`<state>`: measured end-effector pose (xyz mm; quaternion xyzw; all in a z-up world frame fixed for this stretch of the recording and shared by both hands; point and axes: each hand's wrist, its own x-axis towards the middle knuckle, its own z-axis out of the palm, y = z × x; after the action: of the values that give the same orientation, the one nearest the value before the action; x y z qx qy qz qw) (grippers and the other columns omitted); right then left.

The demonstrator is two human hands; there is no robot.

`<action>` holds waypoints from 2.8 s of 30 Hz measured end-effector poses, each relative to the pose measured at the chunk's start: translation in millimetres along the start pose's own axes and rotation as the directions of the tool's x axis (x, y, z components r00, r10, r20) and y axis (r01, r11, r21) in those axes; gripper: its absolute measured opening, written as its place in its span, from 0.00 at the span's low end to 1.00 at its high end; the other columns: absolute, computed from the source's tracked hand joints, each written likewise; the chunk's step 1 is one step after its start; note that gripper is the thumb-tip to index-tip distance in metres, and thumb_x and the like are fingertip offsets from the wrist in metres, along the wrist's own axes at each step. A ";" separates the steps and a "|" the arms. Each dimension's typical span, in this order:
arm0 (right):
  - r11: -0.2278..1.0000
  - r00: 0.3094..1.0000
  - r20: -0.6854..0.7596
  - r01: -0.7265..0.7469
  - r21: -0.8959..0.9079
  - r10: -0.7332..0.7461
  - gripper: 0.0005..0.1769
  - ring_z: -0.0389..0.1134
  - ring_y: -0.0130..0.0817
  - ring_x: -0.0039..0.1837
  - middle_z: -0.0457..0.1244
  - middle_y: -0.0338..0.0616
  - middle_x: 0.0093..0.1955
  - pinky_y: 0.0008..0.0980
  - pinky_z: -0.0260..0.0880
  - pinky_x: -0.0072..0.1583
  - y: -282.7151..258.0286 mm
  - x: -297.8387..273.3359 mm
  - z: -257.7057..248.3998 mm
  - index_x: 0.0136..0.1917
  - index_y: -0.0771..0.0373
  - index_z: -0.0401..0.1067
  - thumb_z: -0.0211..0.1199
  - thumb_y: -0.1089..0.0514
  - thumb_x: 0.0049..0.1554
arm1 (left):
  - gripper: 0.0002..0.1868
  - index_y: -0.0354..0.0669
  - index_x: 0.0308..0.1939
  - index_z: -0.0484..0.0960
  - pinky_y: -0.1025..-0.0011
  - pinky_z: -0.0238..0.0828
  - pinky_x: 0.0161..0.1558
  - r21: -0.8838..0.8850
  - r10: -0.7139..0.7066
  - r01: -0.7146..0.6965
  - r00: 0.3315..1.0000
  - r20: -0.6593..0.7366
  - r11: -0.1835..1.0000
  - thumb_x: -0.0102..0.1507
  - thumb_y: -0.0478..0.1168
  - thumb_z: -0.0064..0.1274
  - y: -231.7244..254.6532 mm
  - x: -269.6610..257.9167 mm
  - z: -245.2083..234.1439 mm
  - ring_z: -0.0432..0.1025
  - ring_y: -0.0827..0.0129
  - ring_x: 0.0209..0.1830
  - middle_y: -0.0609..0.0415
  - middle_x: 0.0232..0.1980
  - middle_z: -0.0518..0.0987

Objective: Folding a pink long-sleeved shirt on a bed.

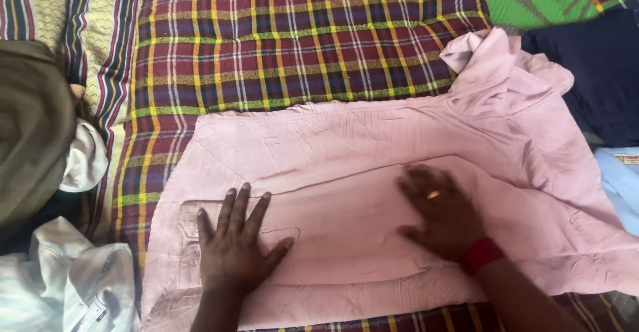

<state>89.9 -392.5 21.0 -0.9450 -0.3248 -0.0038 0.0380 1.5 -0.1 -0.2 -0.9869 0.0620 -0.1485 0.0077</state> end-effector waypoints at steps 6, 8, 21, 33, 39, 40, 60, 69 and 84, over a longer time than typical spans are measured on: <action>0.988 0.992 -0.066 -0.115 -0.103 0.108 0.48 0.44 0.44 0.82 0.45 0.48 0.82 0.59 0.35 0.78 63.5 -31.6 -7.7 0.80 0.55 0.50 0.51 0.29 0.55 | 0.48 0.67 0.77 0.45 0.35 0.26 0.73 -0.012 -0.018 0.019 0.999 0.051 1.000 0.60 0.83 0.23 1.2 -0.6 -3.8 0.36 0.59 0.80 0.51 0.80 0.43; 0.985 0.990 -0.076 -0.126 -0.115 0.118 0.47 0.43 0.44 0.83 0.45 0.48 0.83 0.59 0.36 0.78 73.0 -36.6 -11.5 0.80 0.55 0.50 0.49 0.30 0.56 | 0.49 0.67 0.77 0.45 0.34 0.26 0.73 -0.014 -0.025 0.026 0.997 0.067 1.000 0.59 0.83 0.24 1.5 0.0 -4.5 0.37 0.58 0.82 0.51 0.80 0.43; 0.985 0.981 -0.143 -0.148 -0.090 0.135 0.52 0.44 0.44 0.83 0.48 0.48 0.81 0.59 0.37 0.78 69.0 -37.1 -14.2 0.78 0.57 0.53 0.52 0.25 0.51 | 0.51 0.63 0.80 0.48 0.31 0.25 0.70 -0.110 -0.112 0.132 0.979 0.169 0.985 0.59 0.79 0.37 25.6 9.1 -24.2 0.41 0.48 0.83 0.46 0.84 0.46; 0.987 0.979 -0.160 -0.137 -0.081 0.123 0.51 0.44 0.42 0.83 0.47 0.47 0.82 0.62 0.37 0.78 73.0 -35.2 -6.2 0.78 0.56 0.53 0.51 0.26 0.51 | 0.48 0.51 0.77 0.57 0.39 0.24 0.74 -0.565 0.210 -0.025 0.942 0.264 0.824 0.61 0.69 0.51 201.0 58.8 -30.4 0.40 0.55 0.83 0.50 0.83 0.49; 0.987 0.980 -0.144 -0.147 -0.064 0.137 0.52 0.43 0.42 0.83 0.47 0.47 0.82 0.60 0.36 0.78 73.6 -37.1 -7.6 0.79 0.56 0.53 0.51 0.26 0.51 | 0.52 0.57 0.80 0.49 0.43 0.24 0.76 -0.227 0.033 0.171 0.727 0.686 0.959 0.60 0.73 0.48 75.3 55.2 -75.2 0.36 0.61 0.83 0.56 0.86 0.43; 0.987 0.981 -0.137 -0.147 -0.067 0.136 0.52 0.43 0.42 0.83 0.46 0.47 0.82 0.59 0.36 0.78 73.8 -36.3 -7.4 0.79 0.56 0.53 0.51 0.26 0.51 | 0.51 0.59 0.81 0.48 0.43 0.25 0.76 -0.092 -0.062 0.179 0.702 0.709 0.980 0.61 0.74 0.44 55.7 49.5 -78.3 0.36 0.62 0.83 0.57 0.87 0.41; 0.987 0.996 0.042 0.081 -0.136 -0.076 0.51 0.41 0.40 0.81 0.45 0.45 0.81 0.57 0.35 0.77 150.3 -65.7 -34.4 0.80 0.53 0.50 0.52 0.30 0.50 | 0.50 0.62 0.79 0.50 0.41 0.30 0.75 -0.067 -0.050 0.060 0.988 0.146 0.996 0.58 0.78 0.33 -2.8 -6.8 -12.6 0.38 0.62 0.82 0.54 0.83 0.46; 0.996 0.995 -0.047 0.090 -0.005 -0.090 0.56 0.45 0.43 0.82 0.50 0.49 0.80 0.59 0.35 0.78 31.8 -30.0 -25.9 0.78 0.59 0.55 0.63 0.29 0.45 | 0.51 0.64 0.80 0.49 0.42 0.28 0.74 -0.029 -0.130 0.160 0.884 0.449 0.987 0.57 0.76 0.40 3.5 9.2 -41.5 0.35 0.63 0.83 0.56 0.84 0.43; 0.994 0.998 0.021 0.061 0.087 -0.063 0.51 0.46 0.45 0.81 0.49 0.49 0.80 0.53 0.41 0.78 65.5 -44.5 -19.2 0.76 0.61 0.56 0.66 0.37 0.46 | 0.51 0.63 0.78 0.52 0.42 0.30 0.73 -0.087 -0.073 0.098 0.965 0.254 0.991 0.55 0.76 0.39 -0.4 -0.1 -22.5 0.38 0.63 0.82 0.54 0.83 0.46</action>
<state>95.3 -472.8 34.2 -0.9319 -0.3543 0.0202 0.0746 -5.2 0.4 21.3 -0.9987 0.0250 -0.0200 -0.0399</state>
